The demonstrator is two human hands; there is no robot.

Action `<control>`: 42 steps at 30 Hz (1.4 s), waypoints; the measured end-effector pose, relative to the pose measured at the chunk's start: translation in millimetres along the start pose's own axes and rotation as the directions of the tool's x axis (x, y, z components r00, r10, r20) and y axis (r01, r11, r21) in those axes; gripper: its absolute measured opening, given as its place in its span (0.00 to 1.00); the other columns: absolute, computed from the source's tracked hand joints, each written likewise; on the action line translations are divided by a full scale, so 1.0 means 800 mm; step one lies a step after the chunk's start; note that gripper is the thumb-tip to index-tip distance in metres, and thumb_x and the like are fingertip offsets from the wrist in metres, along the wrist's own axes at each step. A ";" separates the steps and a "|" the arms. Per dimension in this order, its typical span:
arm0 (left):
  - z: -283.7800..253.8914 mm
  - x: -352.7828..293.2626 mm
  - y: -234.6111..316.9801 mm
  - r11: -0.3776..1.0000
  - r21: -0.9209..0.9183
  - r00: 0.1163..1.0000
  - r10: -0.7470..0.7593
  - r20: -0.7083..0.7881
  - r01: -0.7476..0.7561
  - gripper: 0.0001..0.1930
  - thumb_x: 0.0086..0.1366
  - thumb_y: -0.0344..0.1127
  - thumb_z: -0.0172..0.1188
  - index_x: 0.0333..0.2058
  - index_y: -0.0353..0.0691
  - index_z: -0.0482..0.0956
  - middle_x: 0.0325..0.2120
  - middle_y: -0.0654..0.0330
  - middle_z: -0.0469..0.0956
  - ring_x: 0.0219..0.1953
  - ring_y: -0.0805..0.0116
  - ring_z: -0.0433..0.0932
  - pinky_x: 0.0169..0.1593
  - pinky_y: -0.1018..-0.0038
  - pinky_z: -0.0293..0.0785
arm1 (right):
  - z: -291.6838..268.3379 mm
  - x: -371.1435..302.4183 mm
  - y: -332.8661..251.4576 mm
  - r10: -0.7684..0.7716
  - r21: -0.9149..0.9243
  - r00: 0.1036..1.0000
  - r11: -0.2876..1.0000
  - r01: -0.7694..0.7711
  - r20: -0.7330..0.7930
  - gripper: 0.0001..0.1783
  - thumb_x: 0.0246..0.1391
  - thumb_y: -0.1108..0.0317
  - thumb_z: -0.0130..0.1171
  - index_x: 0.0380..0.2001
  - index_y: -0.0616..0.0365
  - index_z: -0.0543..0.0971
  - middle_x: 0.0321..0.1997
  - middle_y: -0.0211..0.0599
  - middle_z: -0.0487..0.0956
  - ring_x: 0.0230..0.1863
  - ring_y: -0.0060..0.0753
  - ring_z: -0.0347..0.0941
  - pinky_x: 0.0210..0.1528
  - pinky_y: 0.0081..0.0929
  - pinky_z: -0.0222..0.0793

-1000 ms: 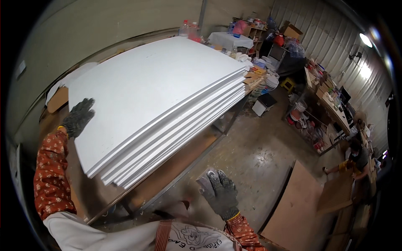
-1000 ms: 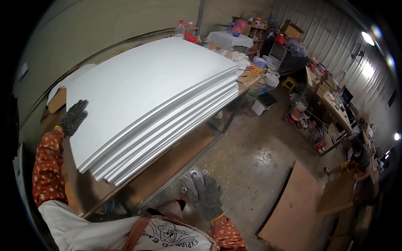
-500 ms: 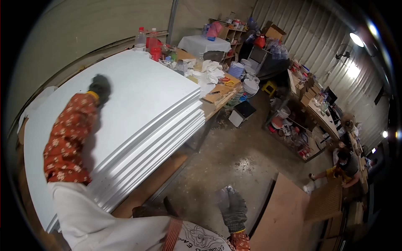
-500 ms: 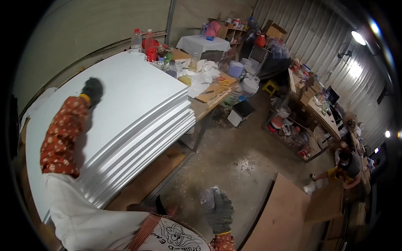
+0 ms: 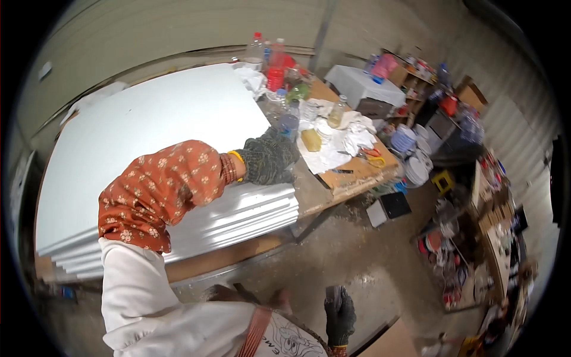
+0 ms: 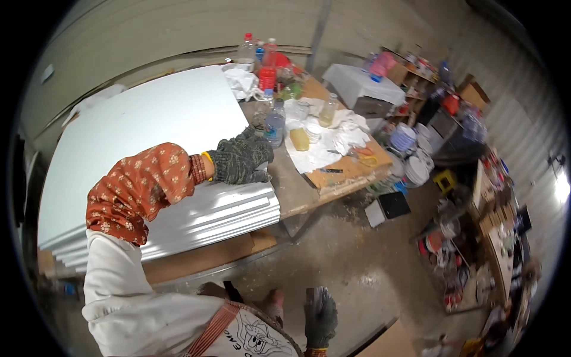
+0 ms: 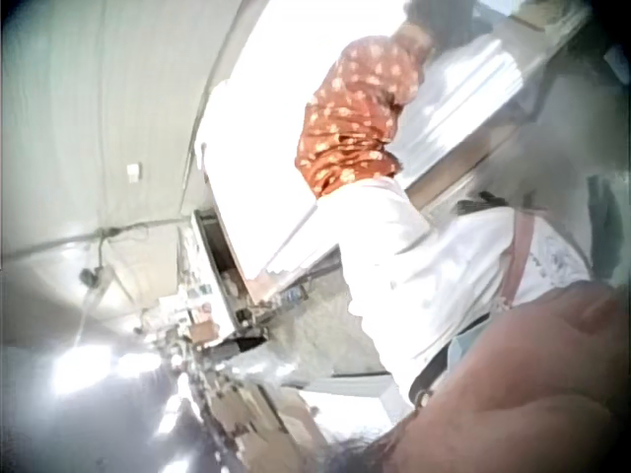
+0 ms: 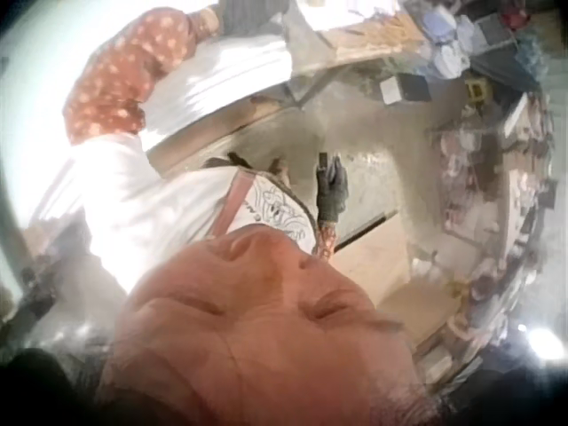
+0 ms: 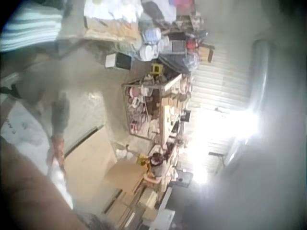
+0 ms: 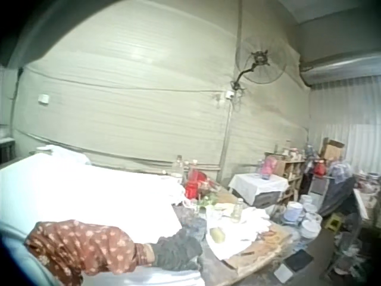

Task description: The person cleans a stack of white rectangular panels on a workbench. They use a yellow sponge to wipe the surfaces and edges, then switch to a white cloth to wipe the panels again. The person handles the panels one at a time, lifting and turning them to access different sides.

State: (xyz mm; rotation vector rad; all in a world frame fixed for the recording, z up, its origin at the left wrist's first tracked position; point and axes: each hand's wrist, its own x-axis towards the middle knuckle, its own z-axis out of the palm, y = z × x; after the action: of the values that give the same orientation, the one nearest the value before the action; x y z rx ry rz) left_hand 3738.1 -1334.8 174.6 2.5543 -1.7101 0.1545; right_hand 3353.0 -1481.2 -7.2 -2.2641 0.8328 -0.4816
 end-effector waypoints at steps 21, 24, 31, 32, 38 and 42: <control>-0.016 -0.169 0.142 0.997 -0.050 0.941 -0.067 -0.331 0.054 0.14 0.53 0.30 0.60 0.40 0.37 0.77 0.48 0.49 0.73 0.54 0.51 0.70 0.59 0.51 0.65 | -0.013 0.345 -0.062 -0.537 0.503 0.791 0.790 0.350 0.292 0.35 0.53 0.66 0.57 0.61 0.66 0.58 0.63 0.53 0.62 0.64 0.46 0.58 0.63 0.36 0.56; -0.020 -0.180 0.146 0.963 -0.092 0.882 -0.268 -0.389 0.252 0.16 0.52 0.32 0.61 0.42 0.39 0.77 0.46 0.51 0.75 0.52 0.53 0.73 0.58 0.55 0.67 | -0.011 0.397 -0.147 -0.707 0.349 0.665 0.703 0.620 0.242 0.39 0.51 0.67 0.60 0.62 0.66 0.55 0.65 0.51 0.60 0.64 0.44 0.60 0.62 0.37 0.58; -0.016 -0.204 0.191 0.626 -0.153 0.458 -0.695 -0.554 0.764 0.17 0.53 0.27 0.59 0.43 0.36 0.76 0.44 0.48 0.76 0.52 0.49 0.72 0.59 0.53 0.63 | 0.140 0.487 -0.358 -0.972 0.482 0.210 0.236 0.844 0.109 0.44 0.48 0.65 0.64 0.64 0.61 0.52 0.62 0.47 0.64 0.54 0.38 0.68 0.51 0.28 0.68; -0.009 -0.206 0.203 0.523 -0.169 0.344 -0.738 -0.581 0.835 0.17 0.56 0.31 0.60 0.45 0.35 0.75 0.46 0.51 0.75 0.52 0.53 0.72 0.58 0.59 0.64 | 0.159 0.494 -0.398 -0.964 0.577 0.198 0.264 0.773 0.176 0.44 0.48 0.63 0.64 0.64 0.61 0.52 0.59 0.47 0.66 0.52 0.38 0.70 0.50 0.29 0.69; 0.048 -0.139 0.221 0.209 -0.965 -0.676 -0.690 -0.259 0.157 0.21 0.59 0.28 0.58 0.52 0.33 0.67 0.44 0.57 0.74 0.46 0.67 0.73 0.52 0.70 0.69 | 0.289 0.507 -0.608 -0.973 0.723 -0.027 0.151 0.674 0.229 0.38 0.49 0.59 0.61 0.59 0.59 0.58 0.46 0.44 0.77 0.44 0.39 0.75 0.47 0.34 0.70; 0.072 -0.115 0.226 0.030 -0.772 -0.479 -0.768 -0.425 0.635 0.16 0.59 0.27 0.58 0.47 0.39 0.74 0.37 0.60 0.78 0.43 0.66 0.76 0.47 0.72 0.73 | 0.361 0.508 -0.673 -0.926 0.651 -0.091 0.186 0.736 0.367 0.30 0.47 0.59 0.62 0.53 0.57 0.67 0.45 0.45 0.78 0.45 0.42 0.74 0.49 0.34 0.69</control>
State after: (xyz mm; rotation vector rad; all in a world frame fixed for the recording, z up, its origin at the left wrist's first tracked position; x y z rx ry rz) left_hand 3538.6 -1325.4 106.2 1.9777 0.7809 0.9899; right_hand 4034.7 -1314.5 206.7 -2.1043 -1.2644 -0.0806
